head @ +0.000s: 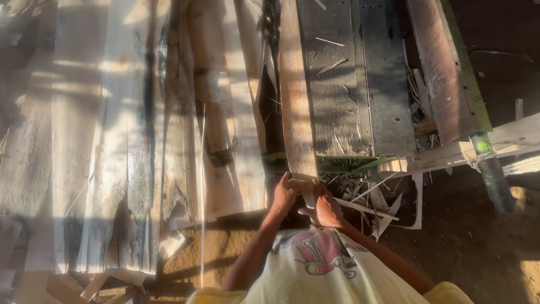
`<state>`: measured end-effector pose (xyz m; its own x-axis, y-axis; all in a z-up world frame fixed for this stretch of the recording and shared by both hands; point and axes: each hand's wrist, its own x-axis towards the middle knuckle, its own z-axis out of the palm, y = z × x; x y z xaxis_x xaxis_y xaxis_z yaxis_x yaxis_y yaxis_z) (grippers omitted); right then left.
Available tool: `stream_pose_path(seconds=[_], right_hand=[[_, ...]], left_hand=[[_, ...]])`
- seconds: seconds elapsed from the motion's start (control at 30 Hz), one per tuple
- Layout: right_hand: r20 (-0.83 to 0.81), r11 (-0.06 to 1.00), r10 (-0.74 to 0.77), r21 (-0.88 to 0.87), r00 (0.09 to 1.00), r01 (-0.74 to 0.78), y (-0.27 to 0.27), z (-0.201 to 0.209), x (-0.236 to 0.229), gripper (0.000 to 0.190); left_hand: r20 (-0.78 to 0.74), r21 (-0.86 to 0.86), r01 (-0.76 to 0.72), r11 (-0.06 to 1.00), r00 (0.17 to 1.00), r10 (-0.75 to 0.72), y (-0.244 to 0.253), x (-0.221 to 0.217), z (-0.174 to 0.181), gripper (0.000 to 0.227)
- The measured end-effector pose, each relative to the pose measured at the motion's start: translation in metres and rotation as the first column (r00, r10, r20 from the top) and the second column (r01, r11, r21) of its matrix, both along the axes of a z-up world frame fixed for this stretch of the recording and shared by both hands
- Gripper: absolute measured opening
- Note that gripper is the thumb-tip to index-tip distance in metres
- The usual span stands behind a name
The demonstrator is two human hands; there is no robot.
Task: Sorting through a pile of wood strips and feeding them into a planing machine.
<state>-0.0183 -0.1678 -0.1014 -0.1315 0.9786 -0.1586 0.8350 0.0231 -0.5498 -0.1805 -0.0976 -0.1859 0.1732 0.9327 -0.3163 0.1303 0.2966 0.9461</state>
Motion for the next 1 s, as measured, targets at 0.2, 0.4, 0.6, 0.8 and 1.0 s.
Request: stream_pose_path(seconds=[0.2,0.4,0.6,0.8,1.0], right_hand=[[0.145,0.992,0.038,0.112,0.989,-0.054,0.002,-0.028,0.006,0.081],[-0.436,0.883,-0.452,-0.091,0.778,0.461,0.000,-0.071,0.035,0.054],[-0.692,0.849,-0.350,0.051,0.632,0.526,-0.027,-0.078,0.106,0.027],[-0.949,0.869,-0.303,-0.313,-0.086,0.384,-0.035,-0.152,0.186,0.029],[-0.963,0.884,-0.208,-0.111,0.169,0.454,-0.033,-0.103,0.217,0.017]], left_hand=[[0.057,-0.287,0.019,0.958,0.998,-0.003,0.021,0.019,0.126,0.053],[0.029,0.251,-0.022,0.968,0.999,0.015,0.041,0.079,0.064,0.057],[0.355,-0.061,0.110,0.992,0.931,-0.081,0.060,0.142,0.031,0.042],[0.358,-0.208,0.097,0.973,0.934,-0.017,0.047,0.211,0.084,0.041],[0.429,-0.051,0.404,0.913,0.835,-0.345,0.051,0.251,0.001,0.075]])
